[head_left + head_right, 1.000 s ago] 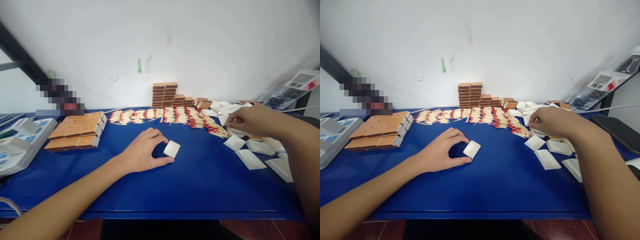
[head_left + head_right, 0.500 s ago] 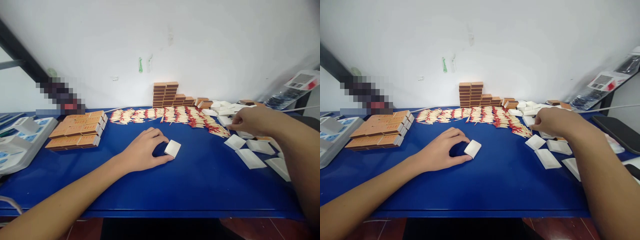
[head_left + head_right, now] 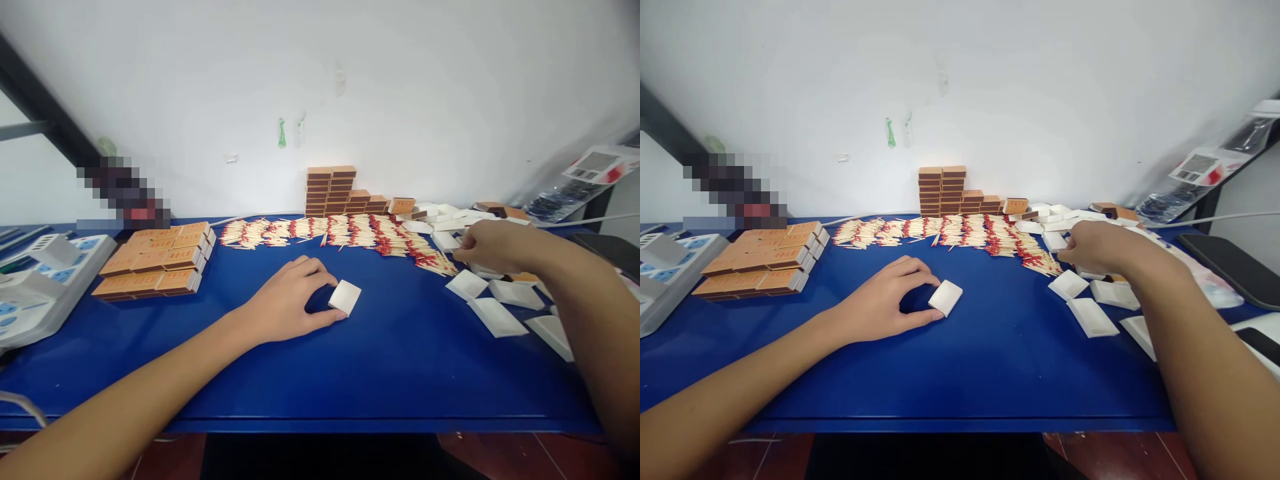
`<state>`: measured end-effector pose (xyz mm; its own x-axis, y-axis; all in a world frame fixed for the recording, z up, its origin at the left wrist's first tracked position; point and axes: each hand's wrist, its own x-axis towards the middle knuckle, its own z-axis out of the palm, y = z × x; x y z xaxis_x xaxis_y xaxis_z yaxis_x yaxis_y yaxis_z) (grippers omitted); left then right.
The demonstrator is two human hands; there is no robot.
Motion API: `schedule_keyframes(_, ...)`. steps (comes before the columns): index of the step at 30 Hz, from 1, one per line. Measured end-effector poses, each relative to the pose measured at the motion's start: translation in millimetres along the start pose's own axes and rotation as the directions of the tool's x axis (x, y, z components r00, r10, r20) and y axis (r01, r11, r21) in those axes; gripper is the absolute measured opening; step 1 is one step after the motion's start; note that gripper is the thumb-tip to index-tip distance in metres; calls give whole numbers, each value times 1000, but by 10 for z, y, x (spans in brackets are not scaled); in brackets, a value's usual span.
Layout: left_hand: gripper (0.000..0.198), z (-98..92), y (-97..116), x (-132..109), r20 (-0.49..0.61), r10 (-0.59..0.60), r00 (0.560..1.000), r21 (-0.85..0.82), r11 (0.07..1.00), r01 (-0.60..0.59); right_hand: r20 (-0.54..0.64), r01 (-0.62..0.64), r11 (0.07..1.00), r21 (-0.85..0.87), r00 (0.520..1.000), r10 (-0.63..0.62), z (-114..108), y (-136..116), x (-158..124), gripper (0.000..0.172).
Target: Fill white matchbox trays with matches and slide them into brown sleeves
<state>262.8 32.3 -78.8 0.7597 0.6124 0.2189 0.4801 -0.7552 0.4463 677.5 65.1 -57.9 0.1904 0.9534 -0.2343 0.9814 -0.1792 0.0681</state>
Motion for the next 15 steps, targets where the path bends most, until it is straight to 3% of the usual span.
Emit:
schedule_keyframes(6, 32, 5, -12, 5, 2, 4, 1000, -4, 1000, -4, 101, -15, 998, 58, 995, 9, -21, -93, -67, 28)
schedule_keyframes(15, 32, 3, -11, 6, 8, 8, 1000, 3, 1000, -8, 152, -7, 992, 123, 988, -12, -25, -74, -70, 36)
